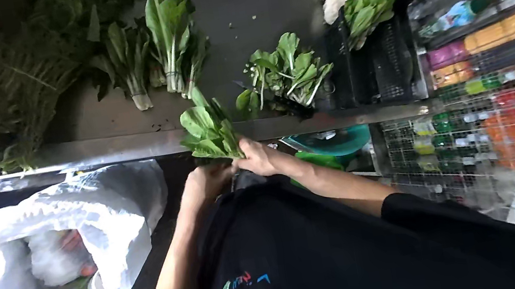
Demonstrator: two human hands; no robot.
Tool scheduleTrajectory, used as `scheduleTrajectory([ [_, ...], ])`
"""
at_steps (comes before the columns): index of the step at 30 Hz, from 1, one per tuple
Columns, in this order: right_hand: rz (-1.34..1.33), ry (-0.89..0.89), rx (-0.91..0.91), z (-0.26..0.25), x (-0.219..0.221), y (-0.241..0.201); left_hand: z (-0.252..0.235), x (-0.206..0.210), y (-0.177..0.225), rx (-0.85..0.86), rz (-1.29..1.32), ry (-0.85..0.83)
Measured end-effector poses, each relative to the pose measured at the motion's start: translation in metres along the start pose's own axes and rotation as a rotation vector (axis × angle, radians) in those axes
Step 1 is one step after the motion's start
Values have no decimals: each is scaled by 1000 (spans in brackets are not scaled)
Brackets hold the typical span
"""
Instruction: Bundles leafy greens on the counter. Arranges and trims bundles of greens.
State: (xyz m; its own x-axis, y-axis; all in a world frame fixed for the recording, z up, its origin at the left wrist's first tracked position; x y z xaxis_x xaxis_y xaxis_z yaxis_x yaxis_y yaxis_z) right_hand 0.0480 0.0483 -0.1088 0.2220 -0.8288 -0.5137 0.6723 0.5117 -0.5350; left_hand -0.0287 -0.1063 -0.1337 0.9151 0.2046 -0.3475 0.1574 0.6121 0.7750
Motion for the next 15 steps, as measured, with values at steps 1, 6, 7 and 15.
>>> scheduleTrajectory([
  [1, -31, -56, 54, 4, -4, 1, 16, -6, 15, 36, -129, -23],
  [6, -201, -299, 178, 24, -7, -6, 56, -5, 93, 706, -528, 266],
  [7, -164, -343, 159, 28, -9, -11, 46, -1, 98, 735, -632, 233],
  [15, -402, -238, -64, 46, -69, -6, -27, -5, 61, 355, -484, 166],
])
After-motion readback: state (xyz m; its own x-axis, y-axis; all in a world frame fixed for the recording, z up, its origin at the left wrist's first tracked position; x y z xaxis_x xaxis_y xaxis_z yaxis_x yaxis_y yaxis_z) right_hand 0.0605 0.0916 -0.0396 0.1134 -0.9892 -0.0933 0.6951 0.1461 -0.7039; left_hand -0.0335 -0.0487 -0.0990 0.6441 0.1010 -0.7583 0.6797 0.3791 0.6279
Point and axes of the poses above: each hand's wrist, its own z-axis away from the middle knuckle, its own x-axis out of the palm, y = z × x, the point moved 5 cm from there along -z, towards the middle knuckle, and after that the axes turned 5 degrees about x, right-handed, at the moved point
